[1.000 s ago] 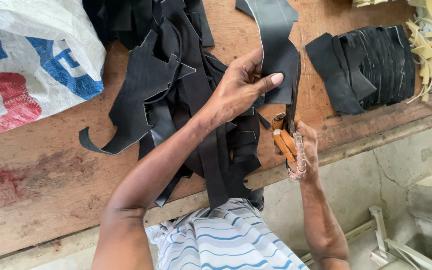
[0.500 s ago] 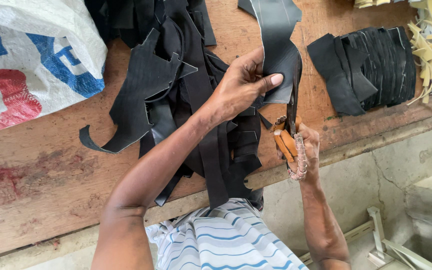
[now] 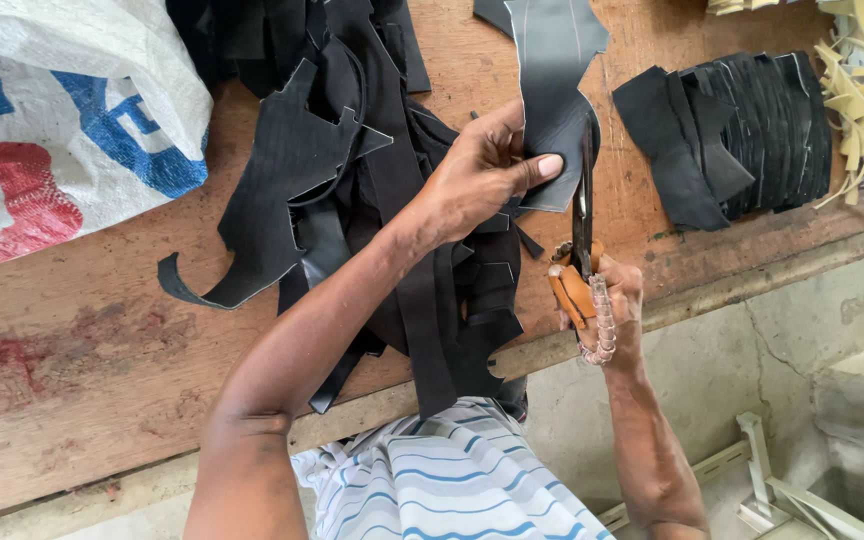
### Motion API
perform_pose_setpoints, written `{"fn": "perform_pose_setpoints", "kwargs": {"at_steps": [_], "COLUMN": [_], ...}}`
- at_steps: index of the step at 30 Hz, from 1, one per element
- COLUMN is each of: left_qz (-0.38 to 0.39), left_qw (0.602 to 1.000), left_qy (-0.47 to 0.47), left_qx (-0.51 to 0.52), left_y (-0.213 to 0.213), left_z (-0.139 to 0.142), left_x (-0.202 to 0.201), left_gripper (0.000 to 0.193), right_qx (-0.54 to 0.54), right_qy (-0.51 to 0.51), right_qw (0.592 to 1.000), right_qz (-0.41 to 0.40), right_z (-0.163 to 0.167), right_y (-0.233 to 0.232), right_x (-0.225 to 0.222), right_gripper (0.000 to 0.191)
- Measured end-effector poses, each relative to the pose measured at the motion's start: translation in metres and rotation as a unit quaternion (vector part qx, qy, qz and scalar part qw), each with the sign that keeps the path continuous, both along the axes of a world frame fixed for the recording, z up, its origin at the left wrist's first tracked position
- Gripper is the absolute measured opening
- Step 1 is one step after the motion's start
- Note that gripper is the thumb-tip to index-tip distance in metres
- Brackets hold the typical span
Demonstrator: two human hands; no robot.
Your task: The person uses shears to cut black leather pieces along marked outlines on a wooden workbench. The person repeatedly picks up pieces, trims edges, and places finished pieces into a growing stack on the right side of the table.
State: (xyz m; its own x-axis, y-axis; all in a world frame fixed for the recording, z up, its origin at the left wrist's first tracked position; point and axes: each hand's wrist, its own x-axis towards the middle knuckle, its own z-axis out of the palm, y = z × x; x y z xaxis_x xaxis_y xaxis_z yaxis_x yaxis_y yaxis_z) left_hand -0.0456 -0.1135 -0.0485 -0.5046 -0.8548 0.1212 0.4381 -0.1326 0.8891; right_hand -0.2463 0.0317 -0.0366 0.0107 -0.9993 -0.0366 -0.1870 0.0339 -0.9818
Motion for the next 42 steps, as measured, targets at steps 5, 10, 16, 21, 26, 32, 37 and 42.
{"fn": "perform_pose_setpoints", "kwargs": {"at_steps": [5, 10, 16, 21, 26, 32, 37, 42], "left_qz": [0.009, 0.052, 0.014, 0.022, 0.009, 0.004, -0.001, -0.010], "left_qw": [1.000, 0.998, 0.998, 0.998, 1.000, 1.000, 1.000, 1.000], "left_qy": [-0.011, -0.009, 0.047, -0.027, -0.011, -0.011, 0.004, 0.005], "left_qx": [-0.009, -0.043, -0.045, -0.047, -0.014, -0.001, 0.005, 0.015], "left_y": [0.001, 0.002, 0.005, 0.007, 0.006, 0.005, 0.004, 0.001], "left_z": [0.007, 0.009, 0.005, 0.006, 0.008, 0.005, 0.006, 0.007], "left_x": [0.005, 0.005, -0.001, 0.000, -0.001, 0.000, 0.000, 0.002], "left_gripper": [0.042, 0.063, 0.048, 0.051, 0.059, 0.057, 0.052, 0.054], "right_qx": [-0.007, 0.036, 0.059, 0.072, 0.058, -0.012, -0.038, -0.025], "right_qy": [0.011, 0.016, 0.095, 0.109, 0.101, 0.105, 0.053, 0.034], "right_qw": [1.000, 0.999, 0.994, 0.991, 0.993, 0.994, 0.997, 0.999], "right_qz": [0.005, -0.036, -0.020, -0.029, -0.034, 0.009, 0.027, 0.020], "right_z": [-0.001, -0.001, 0.014, 0.021, 0.018, 0.016, 0.013, 0.011], "right_y": [0.005, 0.004, -0.010, -0.017, -0.015, -0.013, -0.011, -0.011], "right_x": [-0.001, 0.007, 0.009, 0.012, 0.013, 0.007, 0.005, 0.003], "right_gripper": [0.022, 0.024, 0.023, 0.020, 0.020, 0.021, 0.024, 0.025]}}
